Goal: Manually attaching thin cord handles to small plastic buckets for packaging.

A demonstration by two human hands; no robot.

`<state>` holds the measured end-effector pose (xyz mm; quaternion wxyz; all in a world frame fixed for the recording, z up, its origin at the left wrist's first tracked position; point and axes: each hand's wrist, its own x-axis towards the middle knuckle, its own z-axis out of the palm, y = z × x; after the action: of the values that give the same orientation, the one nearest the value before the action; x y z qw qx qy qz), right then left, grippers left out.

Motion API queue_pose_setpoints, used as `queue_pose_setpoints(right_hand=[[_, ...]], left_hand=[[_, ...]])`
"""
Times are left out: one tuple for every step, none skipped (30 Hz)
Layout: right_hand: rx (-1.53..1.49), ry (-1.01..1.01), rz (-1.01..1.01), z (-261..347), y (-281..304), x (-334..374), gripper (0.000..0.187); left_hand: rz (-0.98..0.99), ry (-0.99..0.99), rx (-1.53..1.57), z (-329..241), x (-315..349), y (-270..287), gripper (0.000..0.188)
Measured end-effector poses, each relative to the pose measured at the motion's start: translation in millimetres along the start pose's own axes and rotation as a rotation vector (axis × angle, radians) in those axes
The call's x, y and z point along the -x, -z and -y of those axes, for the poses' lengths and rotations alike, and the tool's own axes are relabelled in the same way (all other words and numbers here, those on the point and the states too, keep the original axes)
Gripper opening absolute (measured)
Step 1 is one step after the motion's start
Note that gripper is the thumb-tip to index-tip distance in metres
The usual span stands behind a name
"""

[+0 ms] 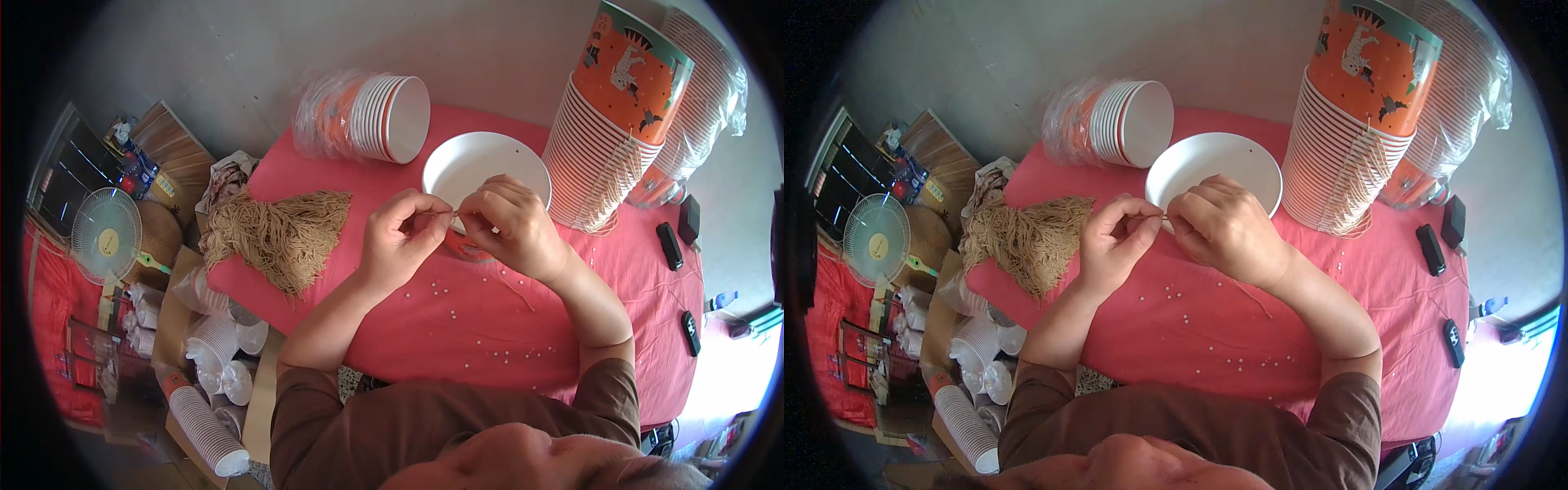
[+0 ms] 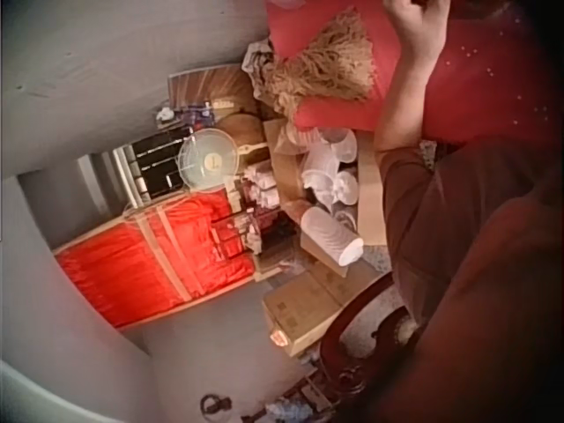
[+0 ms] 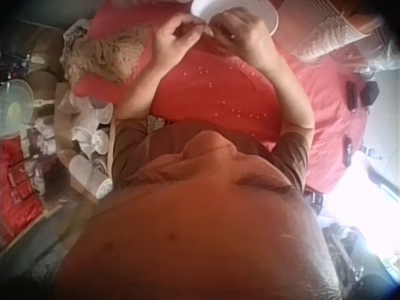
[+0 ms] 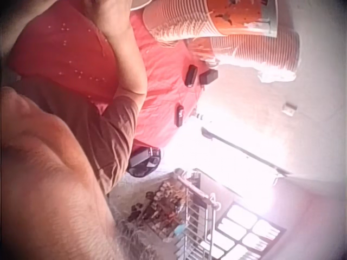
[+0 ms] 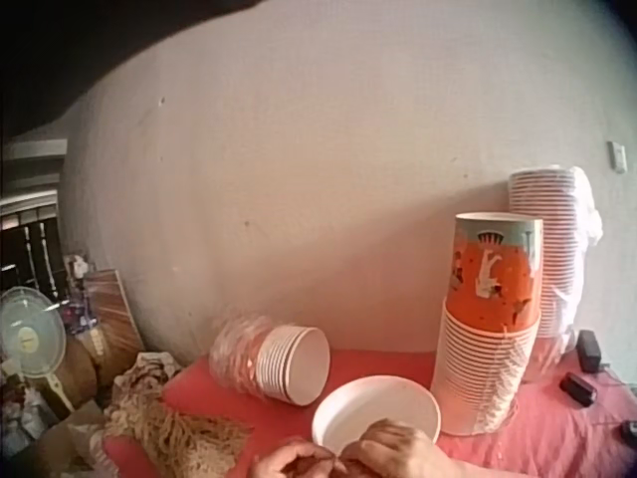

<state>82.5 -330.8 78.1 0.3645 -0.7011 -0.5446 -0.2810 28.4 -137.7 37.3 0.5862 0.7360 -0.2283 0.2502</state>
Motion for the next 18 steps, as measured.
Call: queue_pose_setpoints(right_hand=[[0.021, 0.007, 0.018, 0, 1, 0, 0.017], [0.022, 0.004, 0.018, -1, 1, 0, 0.017], [0.048, 0.004, 0.036, -2, 1, 2, 0.019], [0.074, 0.003, 0.054, -3, 1, 2, 0.021], [0.075, 0.001, 0.054, -4, 2, 2, 0.021], [0.088, 0.001, 0.07, -4, 2, 3, 0.021], [0.102, 0.0, 0.086, -4, 3, 3, 0.021], [0.101, 0.0, 0.087, -4, 4, 3, 0.021], [0.102, -0.018, 0.116, -4, 6, 3, 0.021], [0.103, -0.035, 0.145, -4, 7, 2, 0.022], [0.104, -0.036, 0.146, -4, 8, 2, 0.022], [0.113, -0.032, 0.14, -4, 9, 2, 0.022], [0.123, -0.027, 0.135, -4, 9, 1, 0.022], [0.123, -0.029, 0.136, -4, 10, 2, 0.022], [0.144, -0.021, 0.142, -4, 10, 2, 0.022], [0.165, -0.014, 0.147, -4, 10, 2, 0.022], [0.165, -0.015, 0.148, -5, 11, 2, 0.022], [0.177, -0.008, 0.149, -6, 13, 2, 0.022]], left_hand=[[0.0, 0.001, 0.001, -2, -1, 0, 0.011], [-0.022, -0.05, -0.08, -6, -3, 0, 0.01], [-0.043, -0.101, -0.162, -8, -4, -1, 0.01], [-0.041, -0.1, -0.159, -9, -4, -1, 0.01], [-0.063, -0.127, -0.191, -9, -5, -1, 0.013], [-0.084, -0.155, -0.222, -9, -5, 0, 0.016], [-0.082, -0.154, -0.22, -9, -6, 0, 0.016], [-0.084, -0.184, -0.244, -8, -6, 1, 0.016], [-0.087, -0.214, -0.268, -8, -7, 2, 0.016], [-0.088, -0.212, -0.268, -8, -7, 3, 0.016], [-0.085, -0.226, -0.287, -8, -7, 3, 0.016], [-0.082, -0.24, -0.307, -8, -8, 4, 0.015], [-0.082, -0.239, -0.306, -9, -8, 4, 0.015], [-0.077, -0.236, -0.305, -10, -9, 4, 0.014], [-0.072, -0.234, -0.305, -12, -9, 4, 0.013], [-0.071, -0.232, -0.303, -12, -9, 4, 0.013], [-0.062, -0.198, -0.293, -13, -9, 5, 0.011], [-0.053, -0.164, -0.283, -14, -8, 4, 0.01]])
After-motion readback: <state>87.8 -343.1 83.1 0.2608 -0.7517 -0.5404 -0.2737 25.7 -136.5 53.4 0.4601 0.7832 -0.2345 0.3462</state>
